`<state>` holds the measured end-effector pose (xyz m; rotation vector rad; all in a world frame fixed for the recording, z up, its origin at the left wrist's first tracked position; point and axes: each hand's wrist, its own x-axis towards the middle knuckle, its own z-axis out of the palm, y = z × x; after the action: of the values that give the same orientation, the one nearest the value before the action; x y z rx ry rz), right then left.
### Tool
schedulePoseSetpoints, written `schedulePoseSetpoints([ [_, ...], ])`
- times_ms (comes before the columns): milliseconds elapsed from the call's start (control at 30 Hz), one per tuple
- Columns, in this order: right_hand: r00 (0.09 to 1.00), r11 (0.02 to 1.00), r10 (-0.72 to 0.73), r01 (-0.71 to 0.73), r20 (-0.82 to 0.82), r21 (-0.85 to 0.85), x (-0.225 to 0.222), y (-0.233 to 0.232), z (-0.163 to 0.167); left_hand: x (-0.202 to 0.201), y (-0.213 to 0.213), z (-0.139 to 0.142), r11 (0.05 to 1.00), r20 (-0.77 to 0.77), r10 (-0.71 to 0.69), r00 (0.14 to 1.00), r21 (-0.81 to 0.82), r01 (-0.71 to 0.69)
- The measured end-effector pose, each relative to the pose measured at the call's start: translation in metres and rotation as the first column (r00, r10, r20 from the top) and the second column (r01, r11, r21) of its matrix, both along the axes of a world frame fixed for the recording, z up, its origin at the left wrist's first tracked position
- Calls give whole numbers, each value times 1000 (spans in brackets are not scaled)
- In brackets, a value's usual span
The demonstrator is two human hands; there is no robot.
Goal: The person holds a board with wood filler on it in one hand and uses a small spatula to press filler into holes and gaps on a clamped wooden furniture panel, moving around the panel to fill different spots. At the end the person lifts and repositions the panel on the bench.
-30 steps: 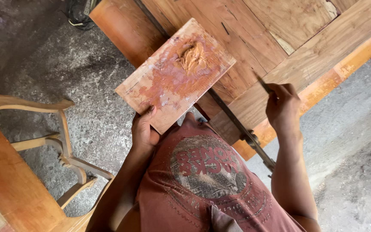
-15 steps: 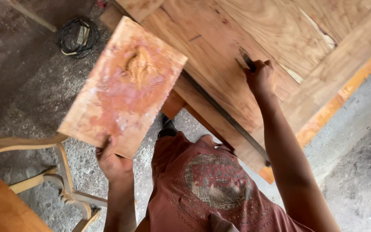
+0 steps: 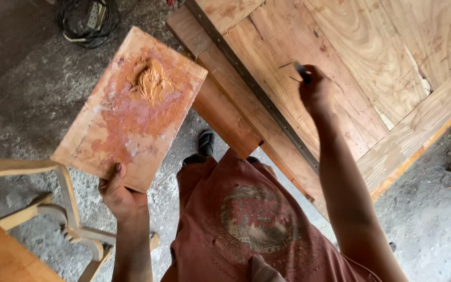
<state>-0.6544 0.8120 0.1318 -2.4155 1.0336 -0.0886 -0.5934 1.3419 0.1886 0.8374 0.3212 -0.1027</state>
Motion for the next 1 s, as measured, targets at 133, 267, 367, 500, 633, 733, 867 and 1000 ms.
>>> schedulePoseSetpoints([
  [133, 917, 894, 376, -321, 133, -312, 41, 8, -1, -7, -4, 4, 1000, -33, -3, 999, -28, 2],
  [267, 890, 850, 454, -420, 38, -317, 41, -4, -1, -26, -10, 14, 1000, -62, 2, 998, -18, -3],
  [367, 832, 834, 531, -479, 163, -274, 38, -15, -6, -42, -20, 25, 1000, -54, 4, 999, 1, -4],
  [500, 774, 821, 567, -504, 280, -269, 46, -28, -15, -63, -32, 41, 997, -48, 30, 998, 65, -27],
  [633, 735, 819, 571, -543, 366, -188, 53, -36, -17, -87, -43, 53, 982, -69, 139, 988, 136, -128],
  [733, 755, 809, 587, -547, 292, -212, 51, -38, -13, -105, -51, 58, 970, -50, 206, 977, 141, -198],
  [867, 732, 769, 633, -556, 251, -316, 48, -40, -15, -126, -53, 57, 948, -91, 297, 950, 145, -283],
  [1000, 699, 715, 687, -602, 197, -355, 54, -44, -27, -154, -40, 39, 922, -132, 381, 915, 133, -365],
])
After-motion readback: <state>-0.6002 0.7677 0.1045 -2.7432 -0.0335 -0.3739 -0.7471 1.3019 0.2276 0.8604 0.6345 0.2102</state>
